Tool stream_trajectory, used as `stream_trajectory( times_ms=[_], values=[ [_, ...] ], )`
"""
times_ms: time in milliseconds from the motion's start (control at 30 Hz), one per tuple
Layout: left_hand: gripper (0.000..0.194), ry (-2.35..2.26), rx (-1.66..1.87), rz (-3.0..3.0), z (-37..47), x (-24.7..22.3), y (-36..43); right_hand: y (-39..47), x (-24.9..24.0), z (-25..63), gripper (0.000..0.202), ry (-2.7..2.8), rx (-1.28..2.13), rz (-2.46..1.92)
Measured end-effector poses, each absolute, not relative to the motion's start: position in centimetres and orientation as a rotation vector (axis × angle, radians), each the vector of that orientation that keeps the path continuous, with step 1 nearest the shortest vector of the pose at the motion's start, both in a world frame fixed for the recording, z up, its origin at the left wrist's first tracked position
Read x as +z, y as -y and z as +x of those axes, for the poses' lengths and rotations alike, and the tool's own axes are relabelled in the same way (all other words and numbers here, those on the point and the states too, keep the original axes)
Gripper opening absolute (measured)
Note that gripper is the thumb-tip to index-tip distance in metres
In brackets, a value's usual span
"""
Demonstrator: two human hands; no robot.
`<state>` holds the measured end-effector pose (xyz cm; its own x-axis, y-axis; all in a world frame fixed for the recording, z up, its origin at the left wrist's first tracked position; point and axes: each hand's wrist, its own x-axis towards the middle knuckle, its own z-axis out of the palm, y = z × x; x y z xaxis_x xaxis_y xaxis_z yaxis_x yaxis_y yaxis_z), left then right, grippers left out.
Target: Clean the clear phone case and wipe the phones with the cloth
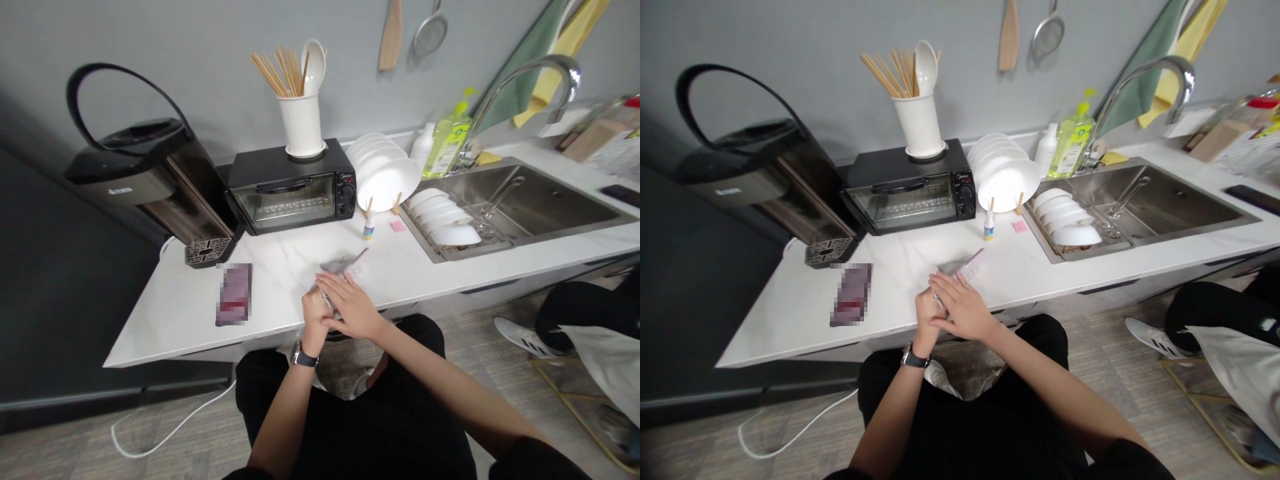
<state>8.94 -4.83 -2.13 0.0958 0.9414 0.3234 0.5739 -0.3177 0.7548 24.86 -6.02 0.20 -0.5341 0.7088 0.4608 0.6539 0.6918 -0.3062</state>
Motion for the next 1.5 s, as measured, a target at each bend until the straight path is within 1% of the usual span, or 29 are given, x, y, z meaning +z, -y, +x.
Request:
stream_trajectory(
  times_ms=[100, 200, 267, 333, 367, 433, 500, 567, 633, 700, 767, 867, 933, 1000, 1100, 1133, 1233, 1300, 1333, 1433, 1500],
  values=[
    [0.017, -1.469, 1.120, 1.956, 9.1, -2.0, 5.0, 4.9, 0.2, 26.4, 0.077, 2.198, 0.040, -1.217],
    [0.021, -1.458, 1.120, 1.977, 9.2, -1.9, 5.1, 4.2, 0.1, 27.2, 0.075, 2.046, -0.010, -1.365],
    [0.019, -1.503, 1.087, 1.990, 9.0, -2.1, 4.9, 5.1, 0.1, 26.3, 0.081, 2.125, 0.033, -1.292],
    [0.016, -1.555, 1.053, 1.997, 8.7, -2.3, 4.7, 6.3, 0.0, 25.1, 0.093, 2.308, 0.078, -1.107],
    [0.016, -1.566, 1.043, 1.998, 8.6, -2.4, 4.6, 6.7, 0.1, 24.8, 0.095, 2.376, 0.083, -1.048],
    [0.016, -1.559, 1.046, 1.997, 8.5, -2.5, 4.4, 6.7, 0.3, 25.2, 0.091, 2.389, 0.047, -1.071],
    [0.019, -1.520, 1.073, 1.992, 8.7, -2.2, 4.5, 5.9, 0.6, 26.5, 0.083, 2.272, -0.012, -1.235],
    [0.024, -1.479, 1.106, 1.982, 8.9, -2.0, 4.7, 5.3, 0.9, 27.5, 0.079, 2.158, -0.040, -1.355],
    [0.025, -1.472, 1.108, 1.975, 8.9, -1.9, 4.8, 5.6, 1.1, 27.6, 0.081, 2.189, -0.016, -1.296],
    [0.024, -1.499, 1.089, 1.975, 8.9, -1.9, 4.9, 6.2, 1.2, 27.3, 0.085, 2.333, 0.034, -1.109],
    [0.024, -1.512, 1.077, 1.985, 8.9, -2.0, 4.9, 6.5, 1.4, 27.5, 0.084, 2.413, 0.051, -1.004],
    [0.022, -1.462, 1.097, 1.991, 8.9, -1.9, 5.0, 5.7, 1.7, 28.8, 0.070, 2.260, -0.014, -1.215],
    [0.023, -1.440, 1.111, 1.987, 9.0, -1.9, 5.0, 5.4, 1.8, 29.0, 0.067, 2.155, -0.045, -1.334],
    [0.021, -1.457, 1.109, 1.991, 8.9, -2.0, 4.9, 5.9, 1.8, 28.1, 0.071, 2.212, -0.027, -1.260],
    [0.019, -1.481, 1.092, 2.007, 8.7, -2.3, 4.8, 7.1, 1.7, 26.7, 0.082, 2.403, 0.039, -1.011],
    [0.020, -1.483, 1.093, 2.007, 8.7, -2.3, 4.8, 7.2, 1.7, 26.7, 0.082, 2.413, 0.043, -1.002],
    [0.021, -1.452, 1.116, 1.998, 8.9, -2.0, 5.0, 6.1, 1.6, 27.9, 0.071, 2.238, -0.009, -1.235],
    [0.022, -1.438, 1.133, 1.991, 9.0, -1.9, 5.1, 5.4, 1.4, 28.3, 0.070, 2.113, -0.043, -1.373],
    [0.021, -1.443, 1.130, 1.993, 9.0, -1.8, 5.1, 5.4, 1.3, 28.0, 0.071, 2.107, -0.044, -1.375],
    [0.019, -1.508, 1.093, 2.015, 8.8, -2.0, 5.0, 6.3, 0.9, 26.3, 0.079, 2.285, 0.010, -1.142],
    [0.020, -1.521, 1.081, 2.025, 8.7, -2.1, 5.0, 6.6, 0.7, 25.8, 0.078, 2.355, 0.031, -1.043]
  ],
)
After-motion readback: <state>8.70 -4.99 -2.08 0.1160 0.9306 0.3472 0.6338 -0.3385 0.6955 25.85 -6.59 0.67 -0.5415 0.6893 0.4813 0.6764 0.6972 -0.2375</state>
